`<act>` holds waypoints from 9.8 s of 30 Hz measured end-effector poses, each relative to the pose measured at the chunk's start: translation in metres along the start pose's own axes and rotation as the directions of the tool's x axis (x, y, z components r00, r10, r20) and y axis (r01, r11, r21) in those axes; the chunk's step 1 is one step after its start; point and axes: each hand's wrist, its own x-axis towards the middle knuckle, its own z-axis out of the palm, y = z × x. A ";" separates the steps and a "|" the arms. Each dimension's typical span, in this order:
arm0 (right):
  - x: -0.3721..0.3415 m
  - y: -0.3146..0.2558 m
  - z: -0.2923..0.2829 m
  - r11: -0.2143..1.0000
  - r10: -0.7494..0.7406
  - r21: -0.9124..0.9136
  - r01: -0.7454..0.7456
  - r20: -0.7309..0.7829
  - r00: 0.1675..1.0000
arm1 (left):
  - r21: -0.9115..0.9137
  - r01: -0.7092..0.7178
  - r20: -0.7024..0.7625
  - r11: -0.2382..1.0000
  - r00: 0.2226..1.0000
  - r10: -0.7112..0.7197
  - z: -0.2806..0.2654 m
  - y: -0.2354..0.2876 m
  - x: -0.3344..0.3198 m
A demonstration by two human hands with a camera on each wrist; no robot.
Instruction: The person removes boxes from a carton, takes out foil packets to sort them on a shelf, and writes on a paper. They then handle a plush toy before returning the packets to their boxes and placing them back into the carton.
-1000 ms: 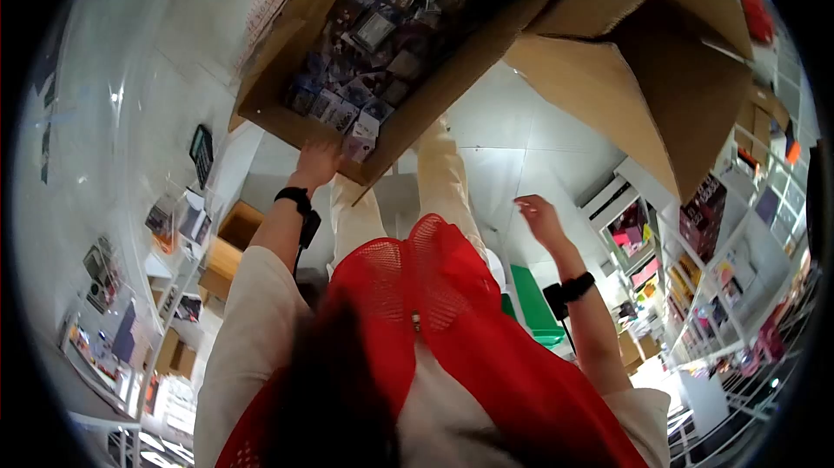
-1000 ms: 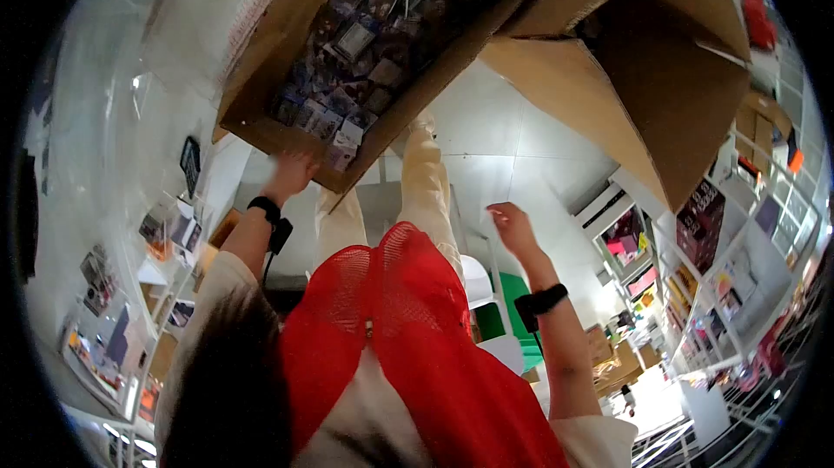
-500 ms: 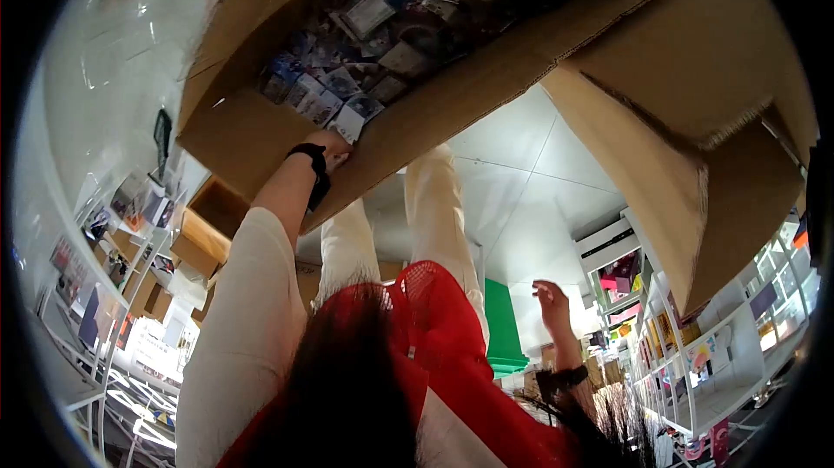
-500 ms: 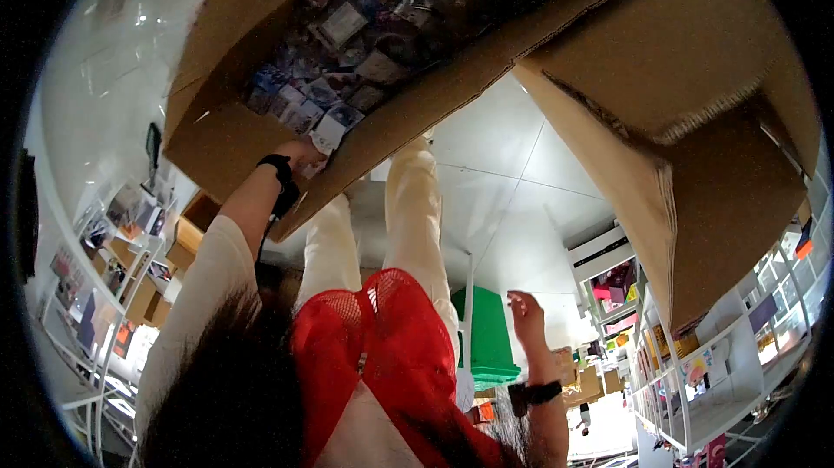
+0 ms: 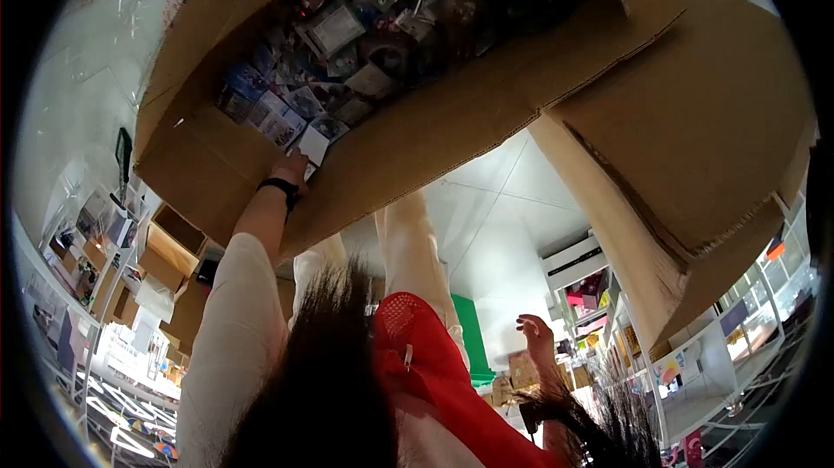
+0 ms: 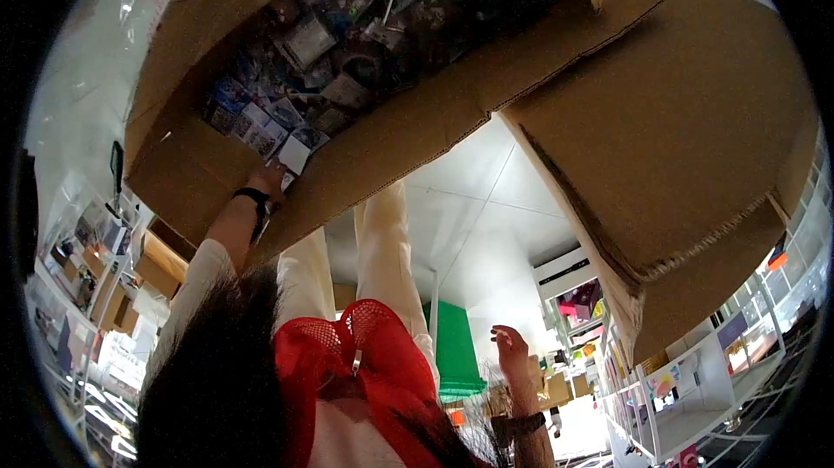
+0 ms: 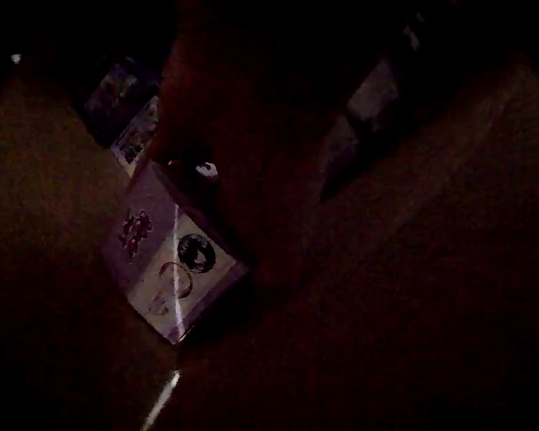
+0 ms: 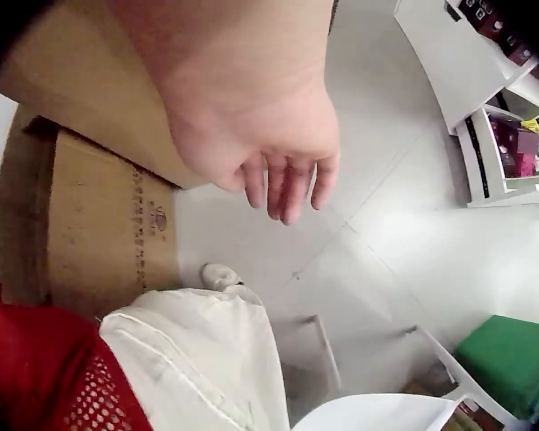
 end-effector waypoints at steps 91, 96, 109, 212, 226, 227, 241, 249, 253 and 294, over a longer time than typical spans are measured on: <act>-0.400 -0.114 -0.180 0.198 -0.980 -0.439 0.876 -0.102 0.171 | 0.251 -0.957 -0.598 0.145 -0.035 0.801 0.016 0.355 -0.678; -0.376 -0.151 -0.221 0.462 -0.840 0.202 0.864 -0.213 0.499 | 0.378 -0.913 -0.466 0.153 -0.045 0.884 -0.032 0.355 -0.677; -0.332 -0.232 -0.258 -0.300 -0.898 -0.924 0.236 0.190 -0.396 | 0.163 -0.987 -0.386 0.012 -0.053 0.921 -0.188 0.365 -0.666; -0.162 -0.264 -0.264 0.301 -0.953 -0.930 0.212 -0.301 0.036 | -0.426 -0.875 -0.458 0.230 0.427 0.780 -0.268 0.454 -0.561; -0.187 -0.312 -0.221 0.043 -0.991 0.195 0.980 -0.118 0.067 | 0.148 -0.929 -0.928 0.340 -0.011 0.373 -0.198 0.321 -0.650; -0.190 -0.313 -0.208 0.111 -0.989 0.352 0.929 -0.053 0.138 | 0.332 -0.815 -0.920 0.475 -0.168 0.354 -0.187 0.308 -0.652; -0.251 -0.318 0.061 0.694 -0.702 0.720 0.029 0.685 -0.197 | -0.263 -0.924 -0.793 0.277 0.044 -0.607 0.073 0.157 -0.667; -0.298 -0.316 0.199 0.736 -0.621 0.609 0.297 0.781 -0.062 | -0.288 -0.952 -0.630 0.108 0.103 -0.770 0.180 0.063 -0.663; -0.311 -0.317 0.282 0.618 -0.635 0.614 0.491 0.758 -0.149 | -0.186 -0.982 -0.587 0.022 0.094 -0.804 0.237 -0.005 -0.652; -0.315 -0.579 0.551 0.730 -0.673 0.683 -0.026 0.724 0.149 | 0.132 -0.828 -0.676 -0.545 0.327 -0.660 0.161 -0.426 -0.560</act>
